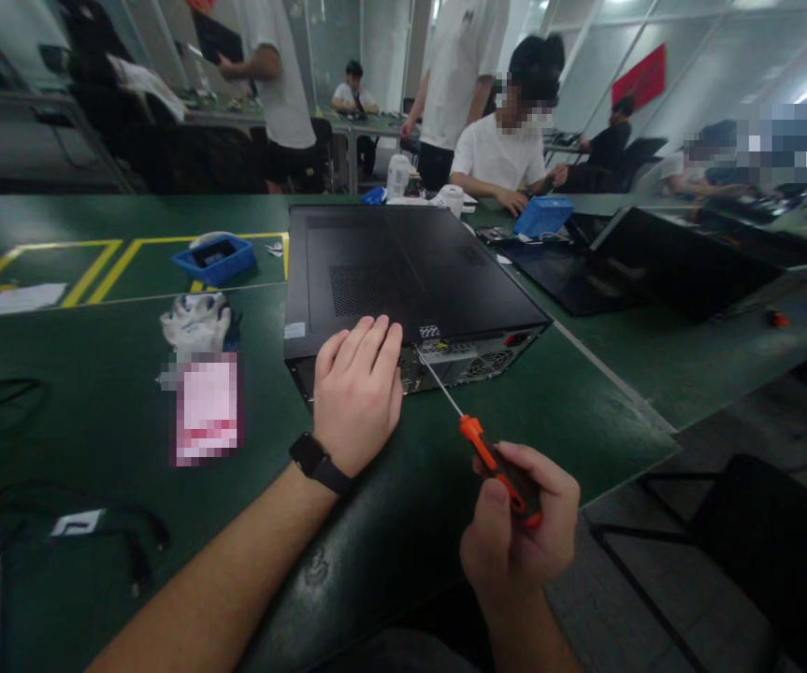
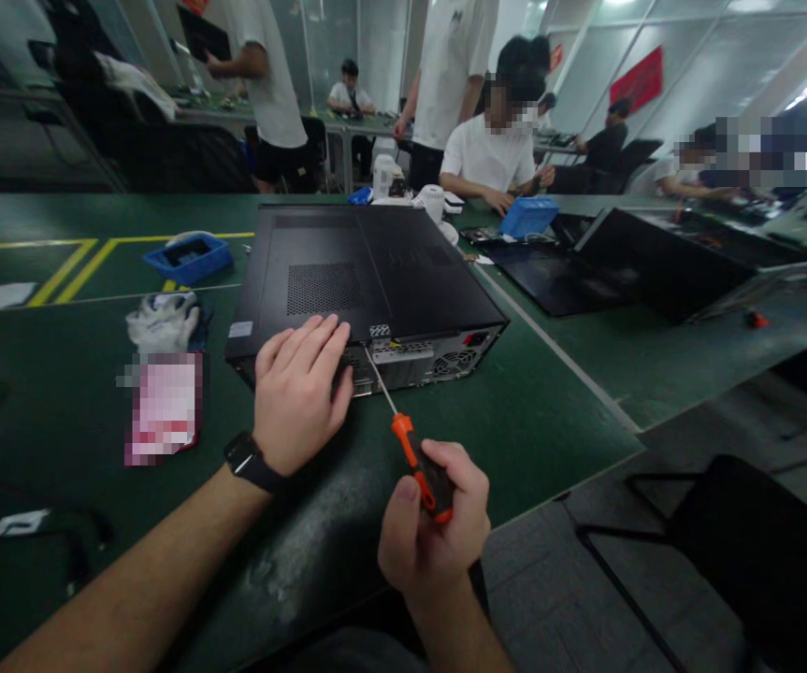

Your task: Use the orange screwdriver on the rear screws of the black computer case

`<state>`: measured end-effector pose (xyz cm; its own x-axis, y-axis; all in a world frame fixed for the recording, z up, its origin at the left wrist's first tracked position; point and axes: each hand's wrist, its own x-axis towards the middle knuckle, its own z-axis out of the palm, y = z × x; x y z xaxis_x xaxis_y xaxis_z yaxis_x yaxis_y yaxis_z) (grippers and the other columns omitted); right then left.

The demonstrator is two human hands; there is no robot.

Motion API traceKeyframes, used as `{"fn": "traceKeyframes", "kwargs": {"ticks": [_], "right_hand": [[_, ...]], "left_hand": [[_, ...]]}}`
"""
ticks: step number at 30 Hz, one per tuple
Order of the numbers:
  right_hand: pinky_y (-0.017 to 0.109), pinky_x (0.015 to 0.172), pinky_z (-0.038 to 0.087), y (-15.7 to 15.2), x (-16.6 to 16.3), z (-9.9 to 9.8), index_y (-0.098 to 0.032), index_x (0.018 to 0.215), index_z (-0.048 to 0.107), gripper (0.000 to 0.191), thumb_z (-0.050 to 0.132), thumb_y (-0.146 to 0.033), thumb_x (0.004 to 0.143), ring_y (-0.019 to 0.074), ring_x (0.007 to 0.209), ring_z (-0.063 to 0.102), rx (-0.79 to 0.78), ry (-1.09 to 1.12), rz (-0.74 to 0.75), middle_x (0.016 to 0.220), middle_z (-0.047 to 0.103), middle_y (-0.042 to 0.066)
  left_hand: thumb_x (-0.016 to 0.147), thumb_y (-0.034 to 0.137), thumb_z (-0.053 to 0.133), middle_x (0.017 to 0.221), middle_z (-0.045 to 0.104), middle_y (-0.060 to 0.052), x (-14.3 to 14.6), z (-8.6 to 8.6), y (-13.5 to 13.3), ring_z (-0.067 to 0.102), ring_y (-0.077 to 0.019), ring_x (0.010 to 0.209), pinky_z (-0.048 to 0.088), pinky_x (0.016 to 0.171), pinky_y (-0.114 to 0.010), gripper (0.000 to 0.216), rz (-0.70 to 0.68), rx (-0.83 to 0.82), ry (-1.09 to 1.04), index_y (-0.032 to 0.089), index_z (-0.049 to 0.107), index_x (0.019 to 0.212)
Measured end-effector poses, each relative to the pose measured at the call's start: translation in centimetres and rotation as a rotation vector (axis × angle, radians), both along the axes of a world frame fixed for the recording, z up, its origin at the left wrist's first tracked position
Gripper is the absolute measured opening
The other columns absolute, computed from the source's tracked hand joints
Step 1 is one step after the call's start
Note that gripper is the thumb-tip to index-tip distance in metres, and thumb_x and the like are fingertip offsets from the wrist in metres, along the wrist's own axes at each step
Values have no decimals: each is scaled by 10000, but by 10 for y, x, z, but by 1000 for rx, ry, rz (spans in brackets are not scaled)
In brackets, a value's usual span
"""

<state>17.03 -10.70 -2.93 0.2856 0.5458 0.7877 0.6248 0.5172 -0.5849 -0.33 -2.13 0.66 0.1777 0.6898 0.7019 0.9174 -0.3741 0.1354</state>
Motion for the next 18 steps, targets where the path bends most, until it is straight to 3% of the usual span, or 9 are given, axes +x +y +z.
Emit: {"fn": "traceKeyframes", "kwargs": {"ticks": [6, 12, 18], "right_hand": [[362, 775, 602, 5, -1, 8, -196, 1168, 654, 271, 635, -180, 898, 201, 918, 704, 105, -38, 21, 990, 688, 53], [234, 576, 547, 1, -3, 2, -176, 1131, 682, 189, 647, -186, 945, 104, 642, 690, 25, -6, -99, 951, 710, 25], [262, 597, 565, 0, -2, 4, -174, 1190, 664, 264, 630, -287, 954, 131, 693, 697, 16, 8, -22, 968, 711, 42]], "left_hand": [[984, 188, 545, 1527, 612, -152, -1, -2, 0, 561, -313, 1428, 383, 1189, -523, 492, 2, 3, 0, 125, 578, 1471], [975, 180, 552, 1528, 611, -148, 0, -1, 1, 552, -318, 1436, 372, 1199, -528, 507, -8, -4, -14, 132, 574, 1479], [969, 179, 555, 1527, 611, -154, -1, -1, 1, 550, -325, 1437, 376, 1197, -537, 519, -13, -9, -21, 137, 569, 1486]]}}
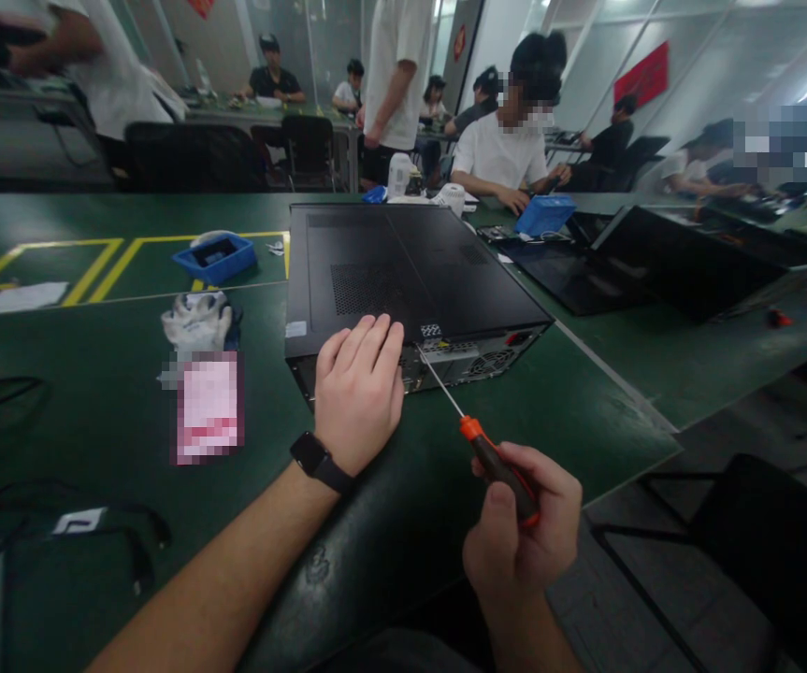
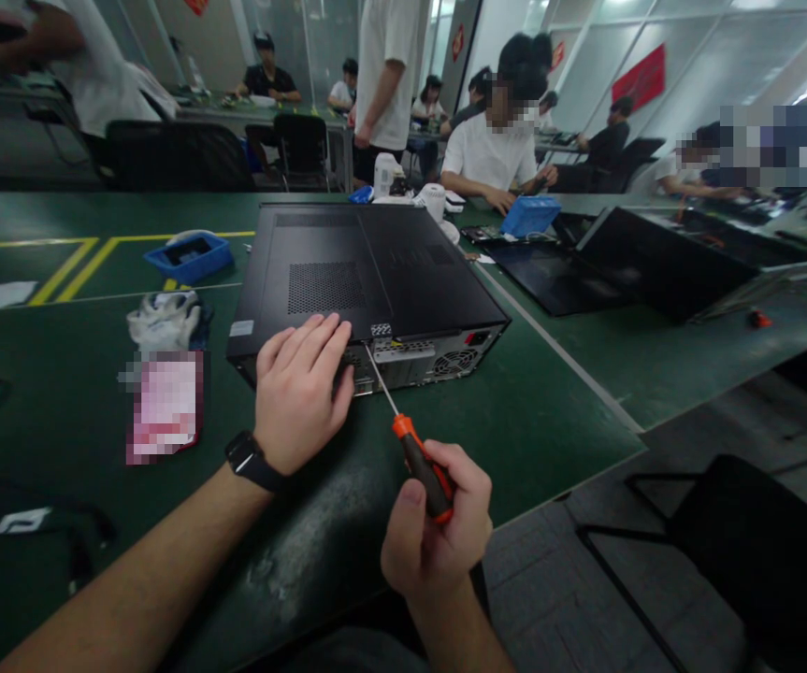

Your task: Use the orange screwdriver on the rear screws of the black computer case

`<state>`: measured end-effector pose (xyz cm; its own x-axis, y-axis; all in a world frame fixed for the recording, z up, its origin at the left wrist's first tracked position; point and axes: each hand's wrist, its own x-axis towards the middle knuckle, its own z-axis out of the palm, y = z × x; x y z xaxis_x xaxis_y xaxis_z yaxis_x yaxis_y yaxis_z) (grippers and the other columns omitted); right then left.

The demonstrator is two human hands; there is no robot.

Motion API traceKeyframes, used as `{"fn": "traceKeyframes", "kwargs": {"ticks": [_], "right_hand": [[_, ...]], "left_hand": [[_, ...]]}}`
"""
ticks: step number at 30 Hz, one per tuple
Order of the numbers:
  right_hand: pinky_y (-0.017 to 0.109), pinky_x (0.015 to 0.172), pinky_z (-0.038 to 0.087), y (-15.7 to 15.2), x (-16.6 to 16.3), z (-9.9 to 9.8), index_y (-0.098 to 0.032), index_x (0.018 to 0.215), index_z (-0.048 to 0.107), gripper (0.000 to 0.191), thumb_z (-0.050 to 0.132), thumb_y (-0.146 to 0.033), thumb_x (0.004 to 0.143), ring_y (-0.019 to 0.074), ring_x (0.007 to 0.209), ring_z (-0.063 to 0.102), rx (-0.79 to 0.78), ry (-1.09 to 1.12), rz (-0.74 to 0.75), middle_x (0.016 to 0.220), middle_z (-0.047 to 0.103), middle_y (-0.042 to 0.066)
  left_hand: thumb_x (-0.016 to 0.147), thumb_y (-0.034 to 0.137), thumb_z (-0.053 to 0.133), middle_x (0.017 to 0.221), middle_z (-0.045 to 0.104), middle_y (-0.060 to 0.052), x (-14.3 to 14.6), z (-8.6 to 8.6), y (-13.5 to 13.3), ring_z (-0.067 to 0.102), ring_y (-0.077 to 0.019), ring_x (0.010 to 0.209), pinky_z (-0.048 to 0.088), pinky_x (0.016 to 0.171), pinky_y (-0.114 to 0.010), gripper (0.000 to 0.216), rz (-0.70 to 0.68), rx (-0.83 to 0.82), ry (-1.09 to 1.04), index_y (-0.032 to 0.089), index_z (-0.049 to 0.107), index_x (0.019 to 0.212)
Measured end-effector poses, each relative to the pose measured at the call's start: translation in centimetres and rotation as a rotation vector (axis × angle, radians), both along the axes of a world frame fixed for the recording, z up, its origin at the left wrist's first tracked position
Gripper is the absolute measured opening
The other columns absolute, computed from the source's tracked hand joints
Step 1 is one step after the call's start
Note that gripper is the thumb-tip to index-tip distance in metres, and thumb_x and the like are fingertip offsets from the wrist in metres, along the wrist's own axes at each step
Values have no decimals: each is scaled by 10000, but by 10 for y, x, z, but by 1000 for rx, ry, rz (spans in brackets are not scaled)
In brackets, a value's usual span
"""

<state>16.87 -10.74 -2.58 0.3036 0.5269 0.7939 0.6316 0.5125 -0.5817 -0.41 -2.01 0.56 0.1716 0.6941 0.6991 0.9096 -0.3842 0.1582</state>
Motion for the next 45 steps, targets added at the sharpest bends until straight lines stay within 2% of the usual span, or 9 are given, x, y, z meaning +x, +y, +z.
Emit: {"fn": "traceKeyframes", "kwargs": {"ticks": [6, 12, 19, 23, 25, 31, 37, 41, 45], "right_hand": [[338, 755, 605, 3, 1, 3, -190, 1134, 664, 237, 652, -197, 898, 183, 869, 716, 40, -46, -13, 973, 697, 46], [270, 607, 569, 0, 1, -5, -183, 1143, 669, 198, 626, -252, 962, 125, 667, 696, -30, 6, -72, 968, 706, 37], [335, 727, 618, 2, 0, 4, -187, 1142, 661, 235, 652, -220, 909, 177, 835, 725, 41, -56, -10, 971, 703, 47], [233, 579, 554, 0, -1, 0, -184, 1147, 670, 205, 631, -196, 946, 111, 666, 704, -29, -8, -71, 969, 712, 28], [230, 556, 538, -1, -1, -1, -182, 1162, 667, 206, 593, -228, 975, 110, 650, 698, -49, 20, -50, 965, 709, 29], [363, 765, 601, 4, 0, 6, -198, 1190, 633, 312, 652, -186, 878, 200, 906, 705, 55, -59, 48, 1008, 685, 54], [377, 786, 586, 6, 1, 7, -195, 1175, 631, 333, 654, -154, 845, 206, 943, 673, 55, -80, 51, 1029, 669, 60], [341, 740, 584, 5, 2, 2, -198, 1202, 631, 352, 665, -158, 854, 192, 908, 678, 57, -58, 33, 1029, 681, 56], [278, 655, 566, 4, 2, -2, -187, 1151, 661, 277, 687, -157, 877, 135, 743, 683, 54, -56, -30, 978, 697, 33]], "left_hand": [[980, 186, 552, 1520, 617, -154, 0, 0, 0, 554, -316, 1430, 385, 1188, -525, 496, 11, 16, 22, 113, 575, 1469], [991, 195, 547, 1508, 629, -149, 0, 1, -1, 566, -315, 1417, 383, 1181, -511, 467, 21, 13, 40, 101, 588, 1447], [987, 192, 549, 1513, 624, -151, 0, 0, -1, 562, -312, 1421, 377, 1184, -510, 475, 18, 16, 35, 110, 583, 1454], [987, 187, 545, 1514, 623, -153, 0, 1, -1, 561, -309, 1423, 377, 1186, -509, 480, 18, 9, 33, 112, 579, 1460], [989, 187, 541, 1516, 622, -150, 0, 1, -2, 562, -311, 1423, 377, 1185, -511, 483, 18, 7, 32, 124, 574, 1467], [983, 184, 540, 1517, 619, -155, 0, 3, -2, 560, -319, 1428, 383, 1185, -524, 491, 8, 1, 18, 127, 576, 1469], [978, 182, 545, 1520, 616, -158, 1, 2, -1, 557, -319, 1430, 380, 1189, -534, 501, 2, -4, 6, 130, 574, 1475], [979, 184, 542, 1520, 616, -156, 0, 2, -2, 553, -318, 1433, 376, 1194, -529, 506, 7, -10, 14, 131, 566, 1482], [984, 183, 534, 1514, 621, -159, 0, 2, -2, 561, -320, 1426, 380, 1188, -522, 489, 10, 2, 26, 122, 575, 1467]]}}
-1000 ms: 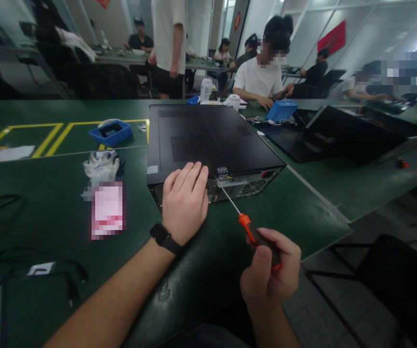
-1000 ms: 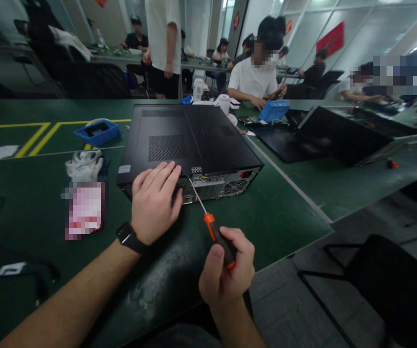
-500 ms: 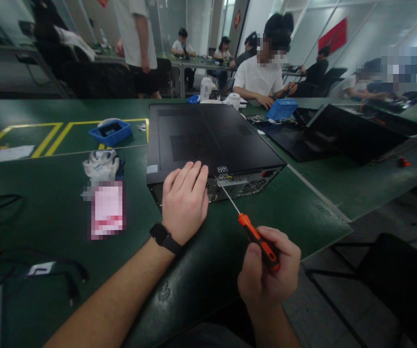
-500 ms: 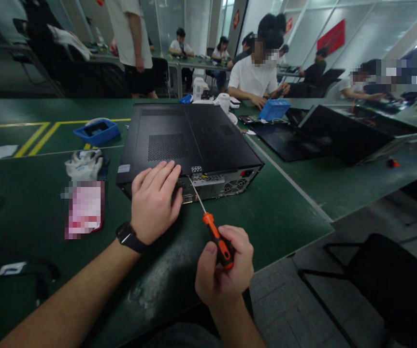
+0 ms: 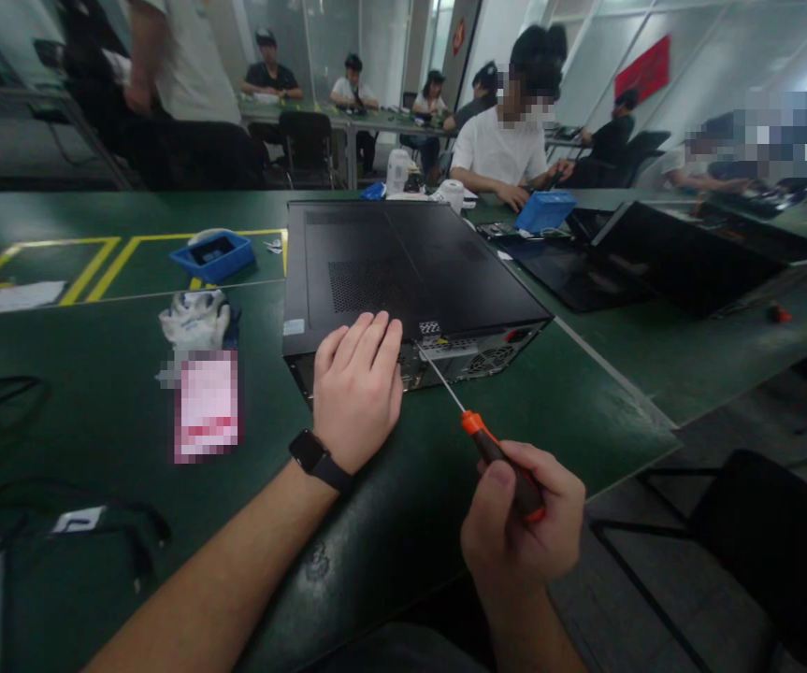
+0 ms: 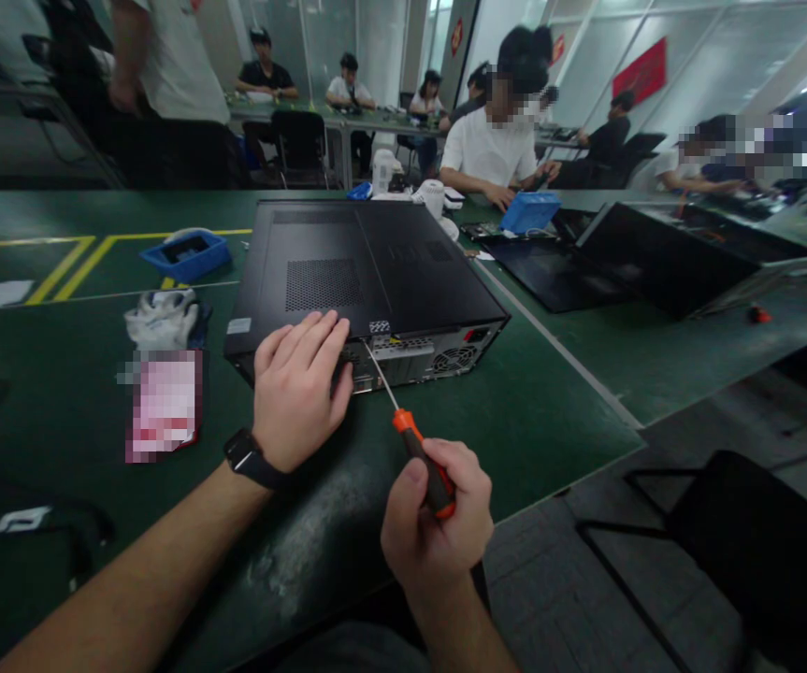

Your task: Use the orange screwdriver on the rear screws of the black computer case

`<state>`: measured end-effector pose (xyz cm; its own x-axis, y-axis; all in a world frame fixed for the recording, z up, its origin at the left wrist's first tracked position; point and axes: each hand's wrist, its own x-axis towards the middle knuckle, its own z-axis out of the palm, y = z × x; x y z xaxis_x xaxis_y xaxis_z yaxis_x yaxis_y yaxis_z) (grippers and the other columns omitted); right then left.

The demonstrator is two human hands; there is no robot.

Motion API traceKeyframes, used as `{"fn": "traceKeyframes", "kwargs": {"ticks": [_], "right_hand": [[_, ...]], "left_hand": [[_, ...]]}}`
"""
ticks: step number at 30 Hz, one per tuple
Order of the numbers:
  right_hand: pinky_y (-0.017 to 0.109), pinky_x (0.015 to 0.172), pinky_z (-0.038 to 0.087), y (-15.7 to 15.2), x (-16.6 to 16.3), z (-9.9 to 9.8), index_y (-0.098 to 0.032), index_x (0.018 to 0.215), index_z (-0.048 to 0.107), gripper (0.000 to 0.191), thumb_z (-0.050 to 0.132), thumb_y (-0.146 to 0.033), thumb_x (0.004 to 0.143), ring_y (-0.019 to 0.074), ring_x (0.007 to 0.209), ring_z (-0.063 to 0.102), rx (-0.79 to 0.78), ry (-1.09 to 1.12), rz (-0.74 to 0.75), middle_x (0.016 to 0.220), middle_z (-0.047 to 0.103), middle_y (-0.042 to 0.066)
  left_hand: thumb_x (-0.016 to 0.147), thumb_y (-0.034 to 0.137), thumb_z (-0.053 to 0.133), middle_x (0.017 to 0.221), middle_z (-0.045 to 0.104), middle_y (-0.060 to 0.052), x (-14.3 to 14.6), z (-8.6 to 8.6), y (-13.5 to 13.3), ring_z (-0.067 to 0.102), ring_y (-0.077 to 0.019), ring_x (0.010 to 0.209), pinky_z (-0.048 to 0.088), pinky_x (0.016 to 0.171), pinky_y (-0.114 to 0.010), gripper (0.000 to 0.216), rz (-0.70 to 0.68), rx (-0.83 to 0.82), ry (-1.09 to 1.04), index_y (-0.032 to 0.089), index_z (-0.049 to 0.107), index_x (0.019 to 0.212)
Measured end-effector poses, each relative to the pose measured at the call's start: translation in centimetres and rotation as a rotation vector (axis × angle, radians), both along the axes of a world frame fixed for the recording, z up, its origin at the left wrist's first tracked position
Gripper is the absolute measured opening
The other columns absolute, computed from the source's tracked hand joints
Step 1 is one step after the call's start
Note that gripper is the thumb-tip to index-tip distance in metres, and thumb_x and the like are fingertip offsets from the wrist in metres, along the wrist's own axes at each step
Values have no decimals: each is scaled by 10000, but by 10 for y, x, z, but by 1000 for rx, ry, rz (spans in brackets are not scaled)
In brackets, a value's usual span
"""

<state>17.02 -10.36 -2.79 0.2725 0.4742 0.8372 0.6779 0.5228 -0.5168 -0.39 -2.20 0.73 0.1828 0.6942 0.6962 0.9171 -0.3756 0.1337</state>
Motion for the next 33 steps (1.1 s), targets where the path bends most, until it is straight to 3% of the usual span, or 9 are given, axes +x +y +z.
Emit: {"fn": "traceKeyframes", "kwargs": {"ticks": [4, 11, 16, 20, 28, 33], "right_hand": [[252, 594, 543, -2, -1, 0, -185, 1111, 684, 183, 665, -207, 930, 112, 641, 671, -66, 38, -65, 913, 706, 16], [332, 702, 589, 2, -2, 9, -189, 1168, 646, 279, 639, -183, 889, 166, 794, 688, 18, 19, 114, 963, 691, 40], [251, 593, 572, -2, -3, 3, -193, 1141, 672, 230, 678, -193, 911, 119, 676, 708, -48, 42, -46, 979, 714, 26], [221, 541, 547, -4, -3, 1, -187, 1134, 679, 184, 634, -222, 959, 99, 619, 698, -80, 91, -28, 955, 713, 16], [367, 762, 619, 1, -1, 4, -191, 1164, 650, 287, 671, -188, 878, 199, 884, 731, -2, 19, 39, 1011, 710, 54], [250, 594, 571, -1, -4, 4, -176, 1139, 668, 237, 689, -171, 903, 122, 658, 707, -21, 41, -32, 939, 724, 23]], "left_hand": [[976, 180, 541, 1520, 616, -158, 0, 0, 0, 549, -322, 1437, 378, 1192, -536, 511, -10, -8, -14, 131, 563, 1484], [974, 178, 542, 1520, 617, -155, 0, 1, 1, 556, -321, 1433, 377, 1194, -529, 515, -10, -12, -26, 148, 568, 1487], [963, 176, 549, 1524, 613, -156, 0, 0, 1, 552, -329, 1437, 374, 1196, -550, 543, -23, -19, -44, 162, 554, 1505], [965, 175, 551, 1526, 612, -155, 0, 0, 0, 551, -324, 1437, 379, 1195, -541, 534, -20, -16, -41, 154, 558, 1498], [969, 185, 548, 1532, 605, -156, 0, 0, 0, 552, -328, 1435, 377, 1191, -552, 538, -16, -27, -38, 163, 550, 1507], [977, 193, 543, 1525, 612, -158, 0, 0, 0, 554, -322, 1432, 377, 1193, -540, 517, -8, -19, -28, 146, 561, 1492]]}}
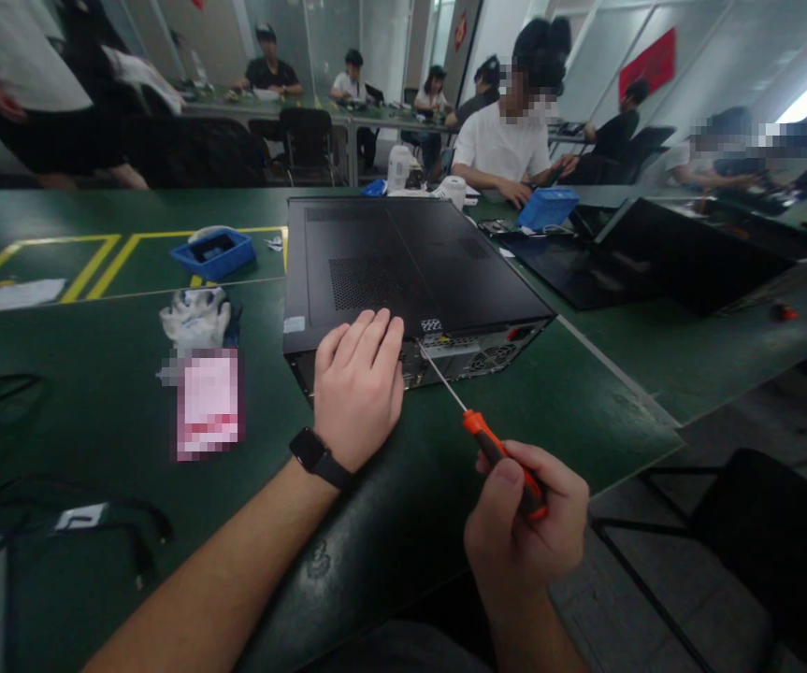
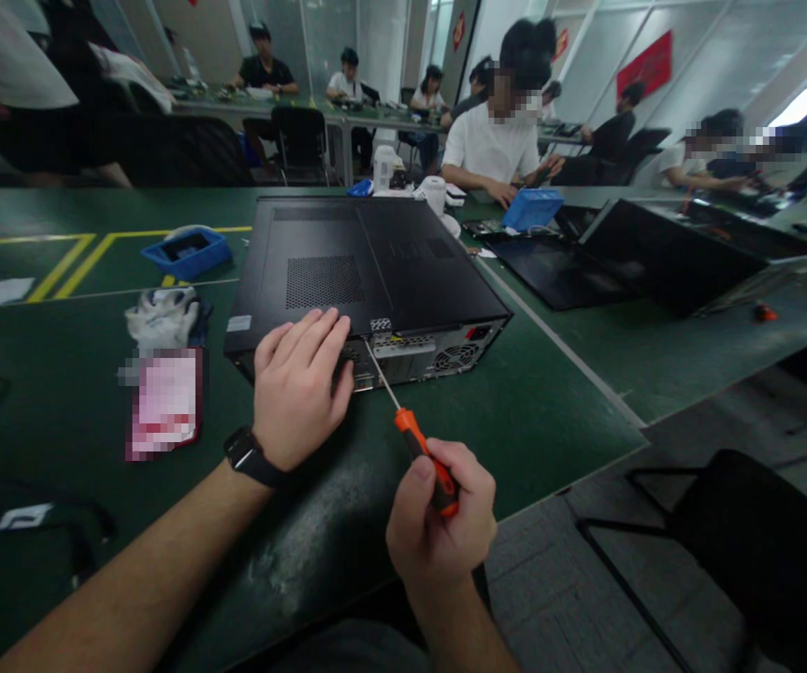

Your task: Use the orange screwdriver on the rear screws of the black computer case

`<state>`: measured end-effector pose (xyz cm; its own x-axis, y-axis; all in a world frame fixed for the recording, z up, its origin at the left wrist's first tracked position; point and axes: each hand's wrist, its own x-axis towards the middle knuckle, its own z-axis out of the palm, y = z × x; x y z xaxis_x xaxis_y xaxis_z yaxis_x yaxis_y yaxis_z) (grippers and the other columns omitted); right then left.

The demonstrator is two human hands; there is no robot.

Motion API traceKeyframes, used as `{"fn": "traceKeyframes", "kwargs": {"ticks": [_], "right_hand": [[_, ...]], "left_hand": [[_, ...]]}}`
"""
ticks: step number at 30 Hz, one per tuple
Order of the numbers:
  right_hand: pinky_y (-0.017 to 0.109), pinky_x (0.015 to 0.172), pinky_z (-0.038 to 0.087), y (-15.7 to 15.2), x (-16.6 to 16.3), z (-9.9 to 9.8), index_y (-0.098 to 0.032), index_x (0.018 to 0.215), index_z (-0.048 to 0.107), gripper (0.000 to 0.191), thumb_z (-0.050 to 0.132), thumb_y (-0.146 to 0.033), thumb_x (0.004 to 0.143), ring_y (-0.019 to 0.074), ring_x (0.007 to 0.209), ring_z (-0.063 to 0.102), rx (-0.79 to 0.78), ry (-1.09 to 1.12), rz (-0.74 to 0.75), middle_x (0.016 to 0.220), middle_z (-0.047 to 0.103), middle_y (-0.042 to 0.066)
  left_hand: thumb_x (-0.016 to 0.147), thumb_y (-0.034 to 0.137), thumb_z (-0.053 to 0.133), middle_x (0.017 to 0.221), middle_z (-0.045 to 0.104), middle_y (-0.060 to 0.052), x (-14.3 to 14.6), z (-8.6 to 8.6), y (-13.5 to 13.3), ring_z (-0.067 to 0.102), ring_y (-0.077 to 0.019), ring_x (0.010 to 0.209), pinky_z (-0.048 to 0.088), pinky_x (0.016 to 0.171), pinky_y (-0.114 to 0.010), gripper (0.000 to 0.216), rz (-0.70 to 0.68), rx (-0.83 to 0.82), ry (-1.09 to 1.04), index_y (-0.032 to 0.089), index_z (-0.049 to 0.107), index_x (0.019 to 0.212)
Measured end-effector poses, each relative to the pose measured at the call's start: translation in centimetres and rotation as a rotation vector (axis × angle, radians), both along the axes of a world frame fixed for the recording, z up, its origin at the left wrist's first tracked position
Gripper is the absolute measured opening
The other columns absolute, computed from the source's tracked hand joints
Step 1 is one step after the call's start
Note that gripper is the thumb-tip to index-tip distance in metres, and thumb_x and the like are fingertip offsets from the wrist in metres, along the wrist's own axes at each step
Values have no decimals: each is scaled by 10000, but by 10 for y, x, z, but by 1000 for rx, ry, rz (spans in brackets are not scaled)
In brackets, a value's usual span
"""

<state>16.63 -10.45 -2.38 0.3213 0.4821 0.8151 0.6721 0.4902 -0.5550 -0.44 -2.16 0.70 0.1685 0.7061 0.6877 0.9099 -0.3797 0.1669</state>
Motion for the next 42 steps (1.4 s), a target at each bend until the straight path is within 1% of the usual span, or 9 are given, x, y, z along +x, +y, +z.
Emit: {"fn": "traceKeyframes", "kwargs": {"ticks": [4, 10, 15, 19, 25, 30, 33, 39, 42], "right_hand": [[243, 551, 551, -1, -2, -1, -171, 1120, 679, 180, 642, -251, 962, 119, 617, 694, -24, 46, -16, 886, 714, 16], [329, 712, 601, 0, 3, -5, -190, 1156, 654, 275, 690, -217, 885, 173, 818, 723, -11, 1, 52, 1016, 707, 49], [260, 618, 572, -2, 2, -5, -189, 1121, 672, 207, 697, -216, 917, 126, 679, 714, -35, -2, -51, 938, 719, 19], [253, 585, 569, -3, 3, -5, -181, 1147, 673, 206, 658, -248, 953, 123, 665, 714, -61, 19, -22, 951, 724, 28], [349, 766, 626, 1, 3, 0, -180, 1162, 661, 277, 678, -195, 886, 187, 877, 738, 44, -33, 39, 999, 714, 51], [246, 596, 586, -2, -1, -2, -179, 1132, 672, 199, 674, -200, 934, 118, 661, 714, -30, 17, -43, 939, 721, 22], [233, 552, 576, -3, -1, -3, -179, 1125, 675, 172, 634, -252, 975, 111, 624, 707, -72, 44, -29, 926, 717, 20], [344, 732, 637, 2, 2, 1, -188, 1153, 652, 256, 673, -214, 899, 175, 831, 732, 6, 1, 56, 997, 703, 47], [344, 732, 632, 3, 2, 2, -193, 1147, 645, 259, 679, -198, 891, 173, 825, 729, 22, -24, 28, 999, 706, 48]], "left_hand": [[984, 197, 538, 1528, 609, -156, 0, 0, 0, 552, -323, 1433, 376, 1193, -534, 509, 3, 0, 7, 143, 562, 1490], [986, 193, 534, 1529, 607, -156, 0, 0, 0, 550, -325, 1433, 369, 1198, -536, 504, 6, -1, 10, 128, 564, 1485], [983, 193, 543, 1534, 604, -154, 0, 0, 0, 552, -322, 1433, 372, 1198, -535, 513, 3, 3, 8, 141, 557, 1493], [989, 195, 539, 1519, 617, -160, 0, 0, 0, 563, -320, 1422, 379, 1190, -520, 489, 10, 17, 24, 119, 571, 1471], [985, 193, 546, 1519, 616, -160, -1, -1, 0, 567, -323, 1416, 389, 1180, -524, 482, 11, 30, 29, 113, 581, 1459], [986, 199, 548, 1503, 631, -159, 0, 0, 0, 573, -319, 1411, 391, 1178, -518, 482, 10, 31, 24, 120, 581, 1461], [989, 197, 547, 1502, 631, -162, 1, 1, 1, 580, -320, 1402, 393, 1176, -514, 471, 15, 41, 34, 104, 589, 1449], [983, 192, 551, 1508, 626, -158, 0, 0, 1, 569, -318, 1415, 384, 1182, -514, 486, 11, 35, 26, 117, 577, 1463], [986, 194, 549, 1505, 629, -158, 0, -1, 1, 568, -317, 1416, 377, 1188, -507, 480, 12, 37, 28, 112, 581, 1458]]}}
